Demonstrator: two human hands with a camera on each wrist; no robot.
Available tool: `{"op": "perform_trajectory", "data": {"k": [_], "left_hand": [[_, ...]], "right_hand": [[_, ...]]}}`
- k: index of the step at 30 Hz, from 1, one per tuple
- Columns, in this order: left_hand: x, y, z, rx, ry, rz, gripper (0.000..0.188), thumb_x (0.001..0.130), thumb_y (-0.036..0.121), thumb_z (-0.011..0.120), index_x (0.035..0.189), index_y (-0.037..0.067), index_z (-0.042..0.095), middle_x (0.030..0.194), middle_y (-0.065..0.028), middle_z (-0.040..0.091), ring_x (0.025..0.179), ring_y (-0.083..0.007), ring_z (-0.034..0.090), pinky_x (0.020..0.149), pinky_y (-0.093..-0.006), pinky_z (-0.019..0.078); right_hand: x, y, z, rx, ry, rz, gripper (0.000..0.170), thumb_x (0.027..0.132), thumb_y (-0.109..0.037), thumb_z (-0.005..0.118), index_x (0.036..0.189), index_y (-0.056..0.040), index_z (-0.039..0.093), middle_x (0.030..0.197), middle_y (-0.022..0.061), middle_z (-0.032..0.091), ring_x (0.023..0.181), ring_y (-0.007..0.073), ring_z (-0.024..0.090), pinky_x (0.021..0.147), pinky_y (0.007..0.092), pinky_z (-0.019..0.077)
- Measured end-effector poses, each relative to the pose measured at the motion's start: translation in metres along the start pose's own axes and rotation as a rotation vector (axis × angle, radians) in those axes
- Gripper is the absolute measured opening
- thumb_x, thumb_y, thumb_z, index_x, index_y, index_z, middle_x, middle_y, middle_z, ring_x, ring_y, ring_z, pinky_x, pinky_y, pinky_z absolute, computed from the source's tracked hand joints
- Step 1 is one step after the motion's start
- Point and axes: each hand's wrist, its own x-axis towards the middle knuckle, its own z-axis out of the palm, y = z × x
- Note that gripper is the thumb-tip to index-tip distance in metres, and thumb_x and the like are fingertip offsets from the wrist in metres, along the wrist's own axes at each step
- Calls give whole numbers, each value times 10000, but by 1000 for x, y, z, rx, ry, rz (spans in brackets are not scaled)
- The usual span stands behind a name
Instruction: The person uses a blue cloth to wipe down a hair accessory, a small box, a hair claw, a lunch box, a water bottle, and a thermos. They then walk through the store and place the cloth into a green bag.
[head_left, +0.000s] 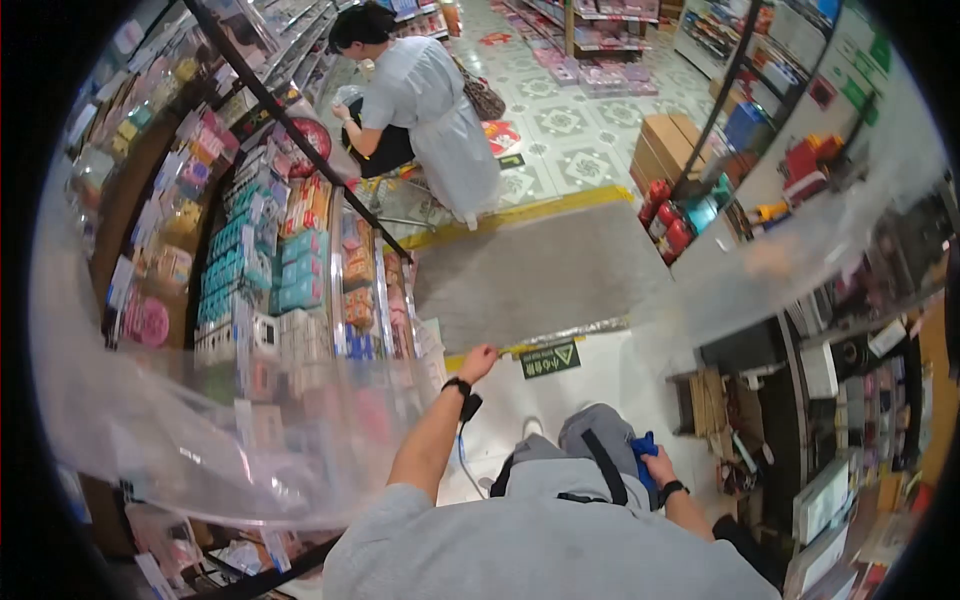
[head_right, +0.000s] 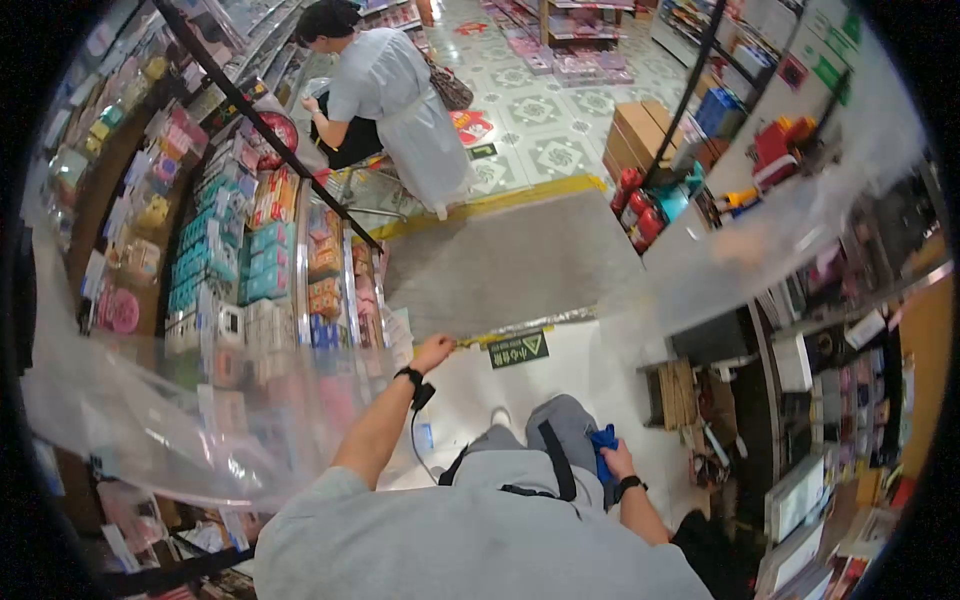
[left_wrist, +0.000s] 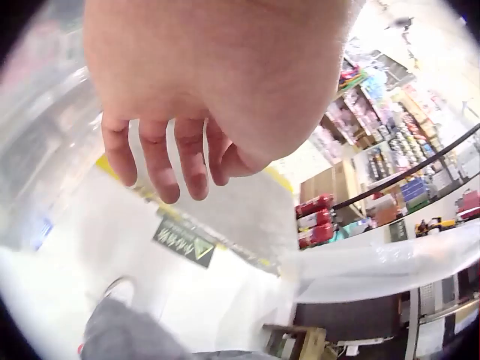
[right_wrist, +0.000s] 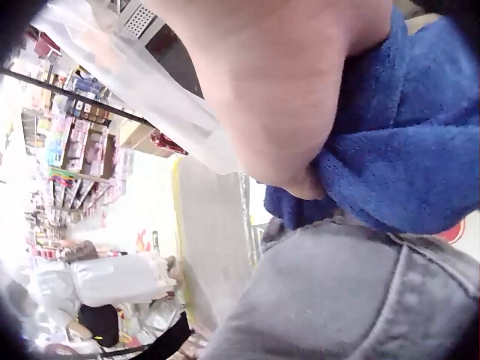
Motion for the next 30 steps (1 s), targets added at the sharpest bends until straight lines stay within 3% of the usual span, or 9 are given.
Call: {"op": "perform_trajectory", "data": {"k": [5,13,15,16,20,24,27,29,30], "left_hand": [[122,147,-31,-251,67,87,298,908,276,548,1095,68,651,992,-154,697,907,-285,671,803,-364,518],[132,29,39,134,-13,-164,257,877,270,508,921,67,660,918,-198,678,878,-385,648,761,-492,513],[104,-24,47,617,-446,23,169,821,202,567,878,96,685,861,-146,693,842,-329,668,728,-464,538],[85,-13,54,153,-382,-552,152,817,198,585,872,89,675,828,-109,699,818,-280,683,691,-427,551],[79,71,57,-471,-84,-1068,125,793,127,628,914,113,654,918,-58,699,818,-239,694,686,-382,562],[160,25,91,393,-360,-81,175,777,150,638,947,117,660,1034,-74,689,953,-254,656,750,-398,546],[293,32,89,403,-523,-155,180,696,197,655,853,131,713,861,-126,703,810,-308,673,649,-447,528],[388,12,82,471,-375,181,186,708,192,607,822,115,732,761,-152,692,741,-302,686,611,-431,535],[446,30,84,693,-479,-72,216,748,226,608,870,101,735,858,-156,706,826,-314,687,685,-445,545]], "right_hand": [[130,-56,-4,-47,-120,20,419,778,-213,679,1114,26,600,991,137,670,908,249,639,827,363,496],[347,-285,-104,-285,-250,-137,374,761,-170,675,1078,24,630,971,166,694,872,266,676,773,368,528],[419,-337,-122,-308,-269,-176,398,762,-176,673,1108,12,613,1003,177,688,920,277,671,811,371,523],[452,-354,-129,-294,-298,-154,407,766,-179,670,1126,-1,601,1019,176,682,943,283,664,832,376,518],[500,-479,-152,-73,-300,-242,362,798,-137,654,1129,-27,557,934,98,657,801,229,648,737,365,532],[517,-584,-149,56,-293,-330,355,816,-130,659,1147,-49,561,925,82,651,789,181,630,689,334,526],[592,-574,-136,-47,-240,-418,389,812,-150,669,1176,-65,565,961,93,664,852,198,639,756,349,520],[636,-542,-138,-131,-147,-378,436,785,-220,688,1167,-43,575,1015,160,675,920,289,653,827,391,506],[617,-555,-155,-243,-128,-321,455,779,-230,686,1170,-26,574,1039,189,671,949,321,652,845,404,500]]}}
